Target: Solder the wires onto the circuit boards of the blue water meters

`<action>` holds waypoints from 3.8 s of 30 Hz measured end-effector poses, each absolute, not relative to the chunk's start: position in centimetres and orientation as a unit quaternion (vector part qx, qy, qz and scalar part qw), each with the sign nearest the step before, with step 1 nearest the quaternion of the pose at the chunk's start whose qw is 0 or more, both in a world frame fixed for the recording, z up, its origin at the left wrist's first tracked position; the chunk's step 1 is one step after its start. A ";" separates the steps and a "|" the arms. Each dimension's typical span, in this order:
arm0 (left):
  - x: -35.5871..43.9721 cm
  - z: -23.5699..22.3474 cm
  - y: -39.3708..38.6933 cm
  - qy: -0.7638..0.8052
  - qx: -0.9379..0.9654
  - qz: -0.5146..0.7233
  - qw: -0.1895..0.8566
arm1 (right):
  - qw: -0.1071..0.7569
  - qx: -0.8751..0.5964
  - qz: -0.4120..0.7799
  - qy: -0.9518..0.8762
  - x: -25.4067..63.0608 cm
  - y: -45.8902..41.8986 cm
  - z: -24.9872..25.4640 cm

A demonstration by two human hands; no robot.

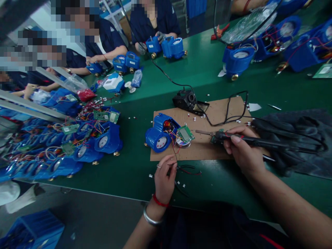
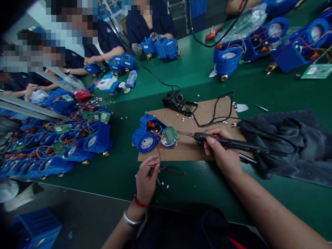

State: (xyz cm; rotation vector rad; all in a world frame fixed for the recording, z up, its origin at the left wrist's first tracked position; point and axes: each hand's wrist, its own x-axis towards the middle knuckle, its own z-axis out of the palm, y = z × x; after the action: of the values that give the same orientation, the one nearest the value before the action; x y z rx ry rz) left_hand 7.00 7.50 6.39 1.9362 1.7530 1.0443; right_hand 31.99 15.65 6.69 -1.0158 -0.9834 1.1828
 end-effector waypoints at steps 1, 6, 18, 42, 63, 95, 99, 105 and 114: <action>7.1 6.7 7.5 0.599 0.690 0.373 0.159 | 0.606 -0.439 0.510 -0.425 32.0 15.7 6.7; 7.9 8.3 8.1 0.518 0.741 0.391 0.171 | 0.598 -0.447 0.505 -0.433 32.0 15.6 6.7; 9.4 7.0 13.1 0.576 0.746 0.323 0.088 | 0.577 -0.459 0.512 -0.441 32.3 15.6 6.2; 9.9 5.7 14.1 0.596 0.658 0.429 0.170 | 0.542 -0.454 0.530 -0.468 31.7 15.5 6.5; 9.4 5.9 14.4 0.602 0.666 0.402 0.183 | 0.487 -0.484 0.549 -0.477 31.0 15.2 7.3; 9.3 5.4 14.5 0.589 0.667 0.422 0.174 | 0.439 -0.501 0.496 -0.557 31.3 15.3 7.0; 9.2 5.4 14.4 0.588 0.667 0.424 0.172 | 0.466 -0.503 0.507 -0.523 31.1 15.2 6.9; 9.3 5.6 14.4 0.592 0.667 0.418 0.172 | 0.554 -0.464 0.527 -0.447 31.7 15.7 6.1; 9.3 5.8 14.3 0.601 0.659 0.409 0.190 | 0.604 -0.463 0.504 -0.408 34.1 17.2 10.8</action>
State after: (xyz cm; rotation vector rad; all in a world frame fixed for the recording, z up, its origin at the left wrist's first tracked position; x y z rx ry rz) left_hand 9.25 14.27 5.76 1.8536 1.6899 1.1504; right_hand 34.08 17.19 10.81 -1.0713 -0.9436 1.1663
